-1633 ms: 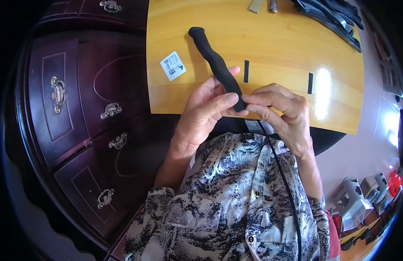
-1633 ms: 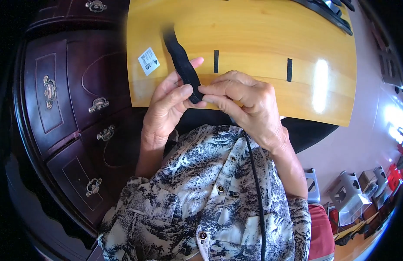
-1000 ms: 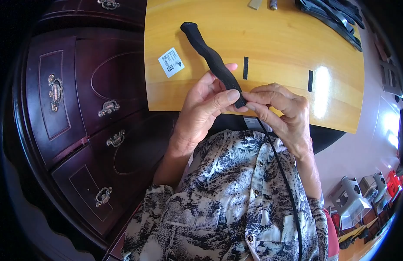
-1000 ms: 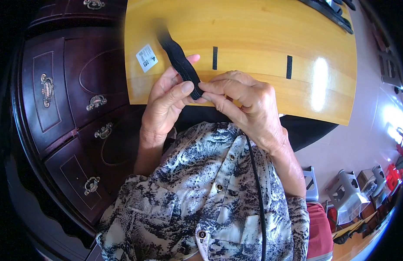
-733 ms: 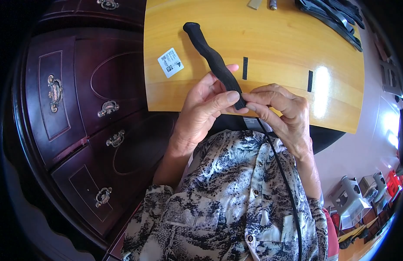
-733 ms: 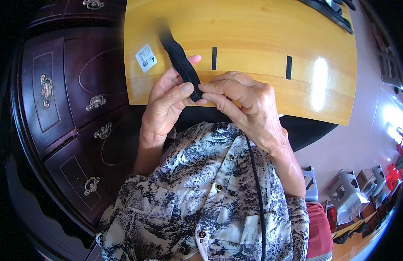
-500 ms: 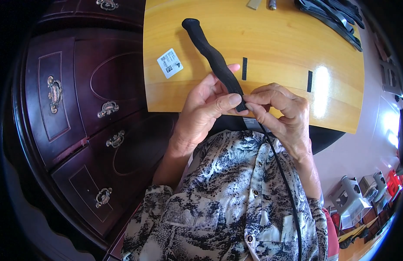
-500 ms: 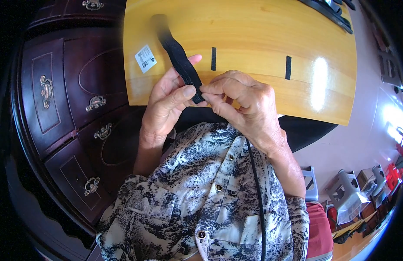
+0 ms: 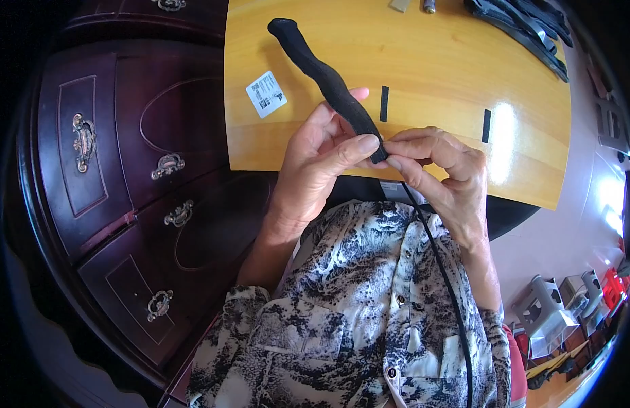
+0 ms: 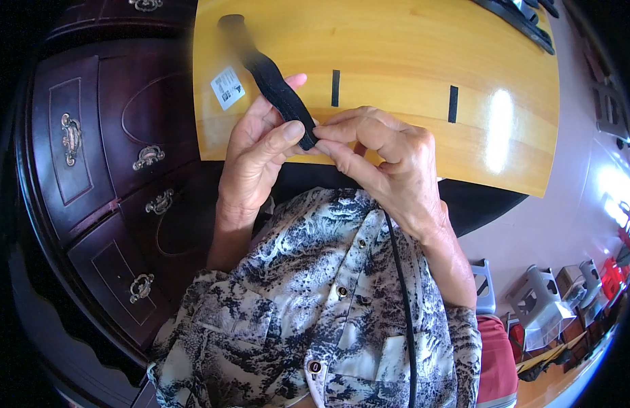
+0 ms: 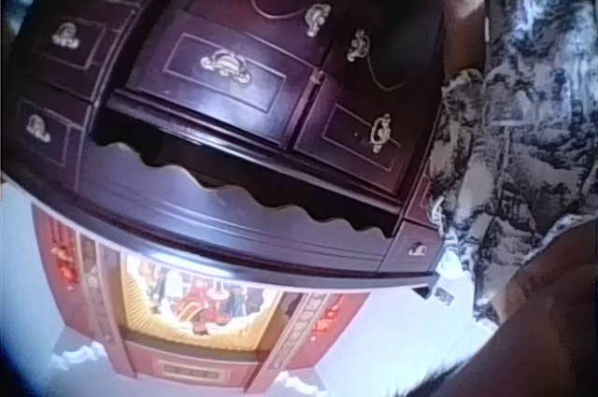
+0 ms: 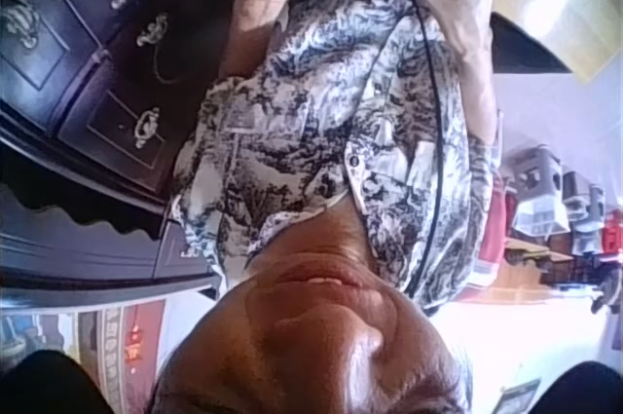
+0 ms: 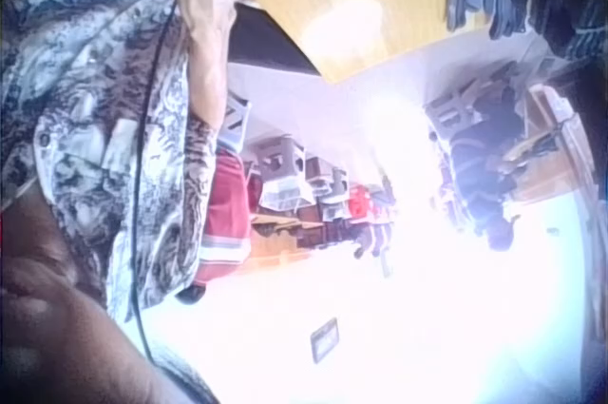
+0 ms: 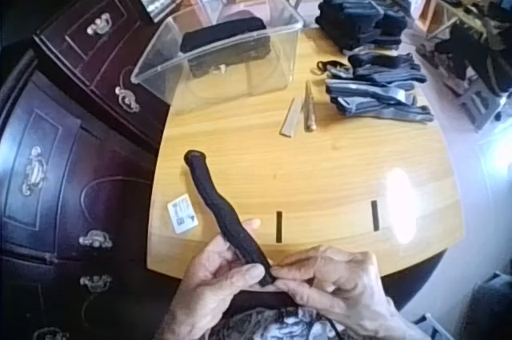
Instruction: Organizing and inspecting black silicone storage straps by counting and placing them into containers.
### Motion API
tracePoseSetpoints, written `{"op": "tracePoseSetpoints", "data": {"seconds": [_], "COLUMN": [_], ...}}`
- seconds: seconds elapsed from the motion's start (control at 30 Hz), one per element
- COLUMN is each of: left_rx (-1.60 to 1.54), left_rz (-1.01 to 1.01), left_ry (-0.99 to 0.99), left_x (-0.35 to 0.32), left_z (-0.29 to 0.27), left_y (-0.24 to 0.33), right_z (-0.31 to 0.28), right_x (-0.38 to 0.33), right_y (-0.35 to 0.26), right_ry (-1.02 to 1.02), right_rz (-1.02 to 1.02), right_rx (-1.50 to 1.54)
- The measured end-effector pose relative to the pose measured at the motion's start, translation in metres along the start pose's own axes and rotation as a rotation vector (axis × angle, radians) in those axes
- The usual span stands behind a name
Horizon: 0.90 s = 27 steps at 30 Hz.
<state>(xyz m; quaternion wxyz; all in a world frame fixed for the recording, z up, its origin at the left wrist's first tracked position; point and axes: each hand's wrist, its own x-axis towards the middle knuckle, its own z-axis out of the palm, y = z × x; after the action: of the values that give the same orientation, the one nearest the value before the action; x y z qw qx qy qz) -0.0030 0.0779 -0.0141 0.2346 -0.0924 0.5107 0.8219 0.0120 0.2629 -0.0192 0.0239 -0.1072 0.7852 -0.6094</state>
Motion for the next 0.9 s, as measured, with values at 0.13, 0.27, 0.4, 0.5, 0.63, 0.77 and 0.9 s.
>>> {"op": "tracePoseSetpoints", "data": {"seconds": [0.13,0.27,0.4,0.5,0.63,0.77,0.9], "left_rx": [0.039,0.053,0.06,0.057,0.063,0.051,0.061], "left_rz": [0.021,0.041,0.031,0.026,0.04,0.025,0.041], "left_ry": [0.021,0.008,0.01,0.017,0.019,0.028,-0.014], "left_x": [-0.001,-0.001,-0.002,-0.001,-0.001,0.001,0.001], "left_z": [0.0,0.0,0.0,0.0,0.0,0.002,0.0], "left_y": [-0.001,0.0,0.001,-0.001,-0.001,-0.002,-0.003], "right_z": [0.0,0.001,0.001,0.001,0.007,0.009,0.01], "right_x": [0.001,0.001,0.002,0.001,-0.001,-0.001,0.0], "right_y": [-0.001,-0.001,0.0,0.0,-0.001,-0.002,-0.001], "right_ry": [-0.008,-0.008,-0.019,-0.028,0.006,0.055,0.073], "right_rz": [0.04,0.035,0.021,0.024,0.04,-0.032,-0.049], "right_rx": [0.022,0.045,0.061,0.043,0.041,-0.022,-0.056]}}
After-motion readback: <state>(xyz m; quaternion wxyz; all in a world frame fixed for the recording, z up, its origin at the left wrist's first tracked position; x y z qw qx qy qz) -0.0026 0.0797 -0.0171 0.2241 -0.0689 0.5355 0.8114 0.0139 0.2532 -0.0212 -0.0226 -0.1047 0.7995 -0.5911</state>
